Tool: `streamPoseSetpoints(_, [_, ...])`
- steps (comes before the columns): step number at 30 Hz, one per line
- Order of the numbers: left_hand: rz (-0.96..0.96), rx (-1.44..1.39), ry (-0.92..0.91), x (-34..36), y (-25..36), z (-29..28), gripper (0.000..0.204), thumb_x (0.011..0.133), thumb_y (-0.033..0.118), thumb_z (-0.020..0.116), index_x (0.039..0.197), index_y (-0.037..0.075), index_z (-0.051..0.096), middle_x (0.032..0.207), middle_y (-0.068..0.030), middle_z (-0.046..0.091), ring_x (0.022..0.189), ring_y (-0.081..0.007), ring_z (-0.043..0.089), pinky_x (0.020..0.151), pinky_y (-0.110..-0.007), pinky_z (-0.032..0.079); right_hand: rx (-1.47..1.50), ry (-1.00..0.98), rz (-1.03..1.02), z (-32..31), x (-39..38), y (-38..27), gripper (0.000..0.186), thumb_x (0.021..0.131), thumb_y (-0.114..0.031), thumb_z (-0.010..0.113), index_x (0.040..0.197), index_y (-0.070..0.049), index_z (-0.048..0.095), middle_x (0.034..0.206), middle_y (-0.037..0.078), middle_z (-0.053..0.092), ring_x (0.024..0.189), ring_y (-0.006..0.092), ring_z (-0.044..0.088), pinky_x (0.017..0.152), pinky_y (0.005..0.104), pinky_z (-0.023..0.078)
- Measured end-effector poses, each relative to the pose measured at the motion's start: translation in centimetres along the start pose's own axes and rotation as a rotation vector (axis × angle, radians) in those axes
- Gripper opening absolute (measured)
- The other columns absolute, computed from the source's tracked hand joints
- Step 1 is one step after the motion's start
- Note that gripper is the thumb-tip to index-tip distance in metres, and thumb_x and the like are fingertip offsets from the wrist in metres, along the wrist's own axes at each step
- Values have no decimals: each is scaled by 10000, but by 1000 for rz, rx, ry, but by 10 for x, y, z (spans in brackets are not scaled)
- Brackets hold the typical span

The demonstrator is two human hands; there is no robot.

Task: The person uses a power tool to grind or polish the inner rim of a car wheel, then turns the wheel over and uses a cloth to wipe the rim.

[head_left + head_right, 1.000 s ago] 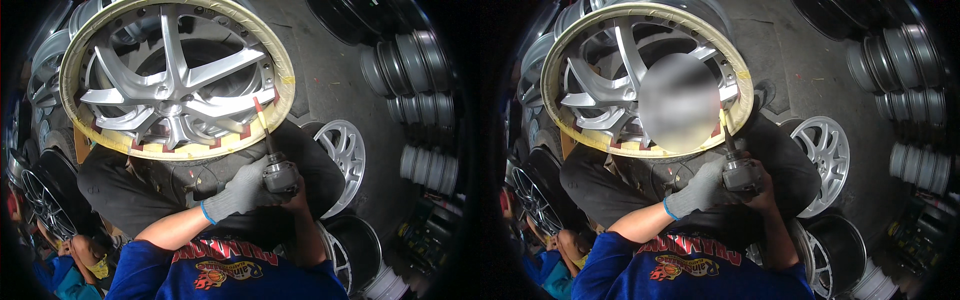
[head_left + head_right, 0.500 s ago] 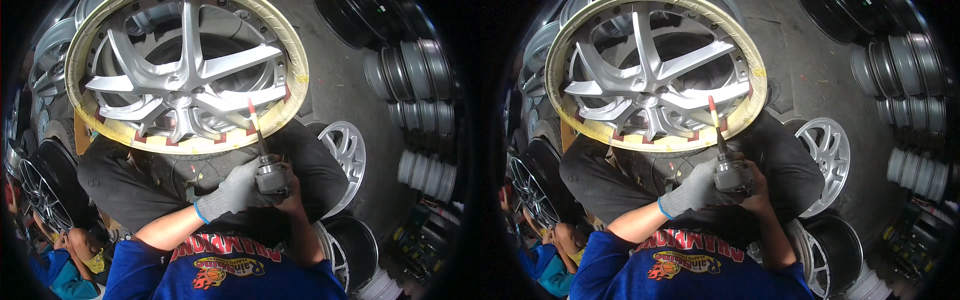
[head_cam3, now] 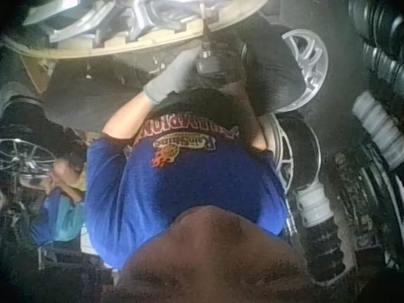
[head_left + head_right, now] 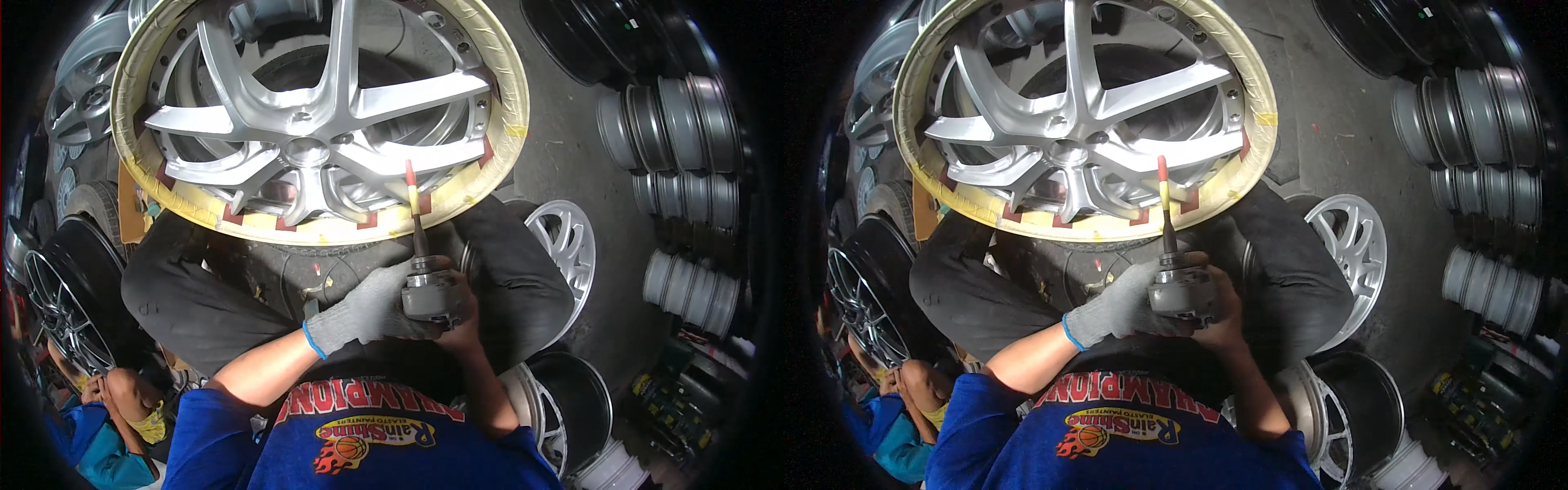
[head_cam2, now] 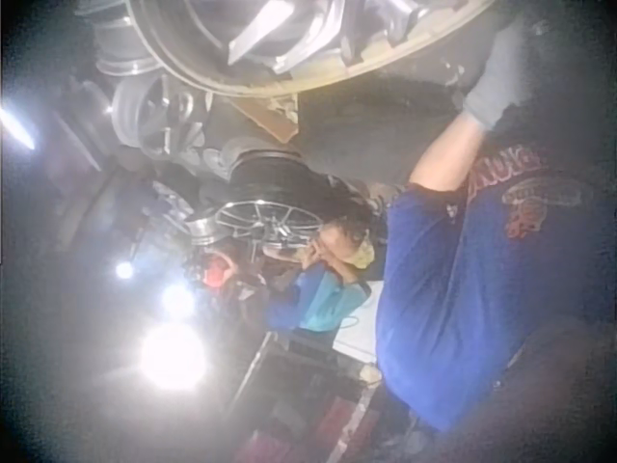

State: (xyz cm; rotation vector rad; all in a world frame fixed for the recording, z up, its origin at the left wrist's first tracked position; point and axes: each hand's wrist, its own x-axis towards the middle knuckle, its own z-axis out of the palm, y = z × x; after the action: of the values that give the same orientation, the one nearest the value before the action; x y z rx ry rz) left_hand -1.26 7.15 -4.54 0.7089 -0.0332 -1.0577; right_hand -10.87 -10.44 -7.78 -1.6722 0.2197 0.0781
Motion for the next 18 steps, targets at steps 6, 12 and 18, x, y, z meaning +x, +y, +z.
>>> streamPoseSetpoints(6, [4, 295, -73, -12, 1, -29, 637, 850, -20, 714, 1427, 48, 453, 1294, -45, 597, 1084, -117, 619, 877, -284, 563, 88, 33, 65, 20, -12, 5, 910, 560, -194, 962, 1330, -60, 496, 1277, 98, 543, 1202, 206, 545, 1011, 369, 461])
streamPoseSetpoints(12, [5, 78, -100, -30, 23, -40, 801, 783, -4, 789, 1482, 46, 401, 1246, -40, 638, 1037, -114, 635, 826, -274, 569, -212, 86, 59, 49, -18, 3, 983, 537, -231, 980, 1345, -38, 456, 1220, 114, 520, 1161, 263, 547, 999, 400, 449])
streamPoseSetpoints(18, [53, 311, -259, -38, 32, -73, 928, 714, 42, 858, 1504, 30, 372, 1296, -57, 628, 1058, -124, 629, 837, -271, 566, -515, 115, -126, 79, -10, -22, 875, 679, -377, 908, 1323, 4, 454, 1175, 143, 548, 1073, 267, 588, 918, 398, 481])
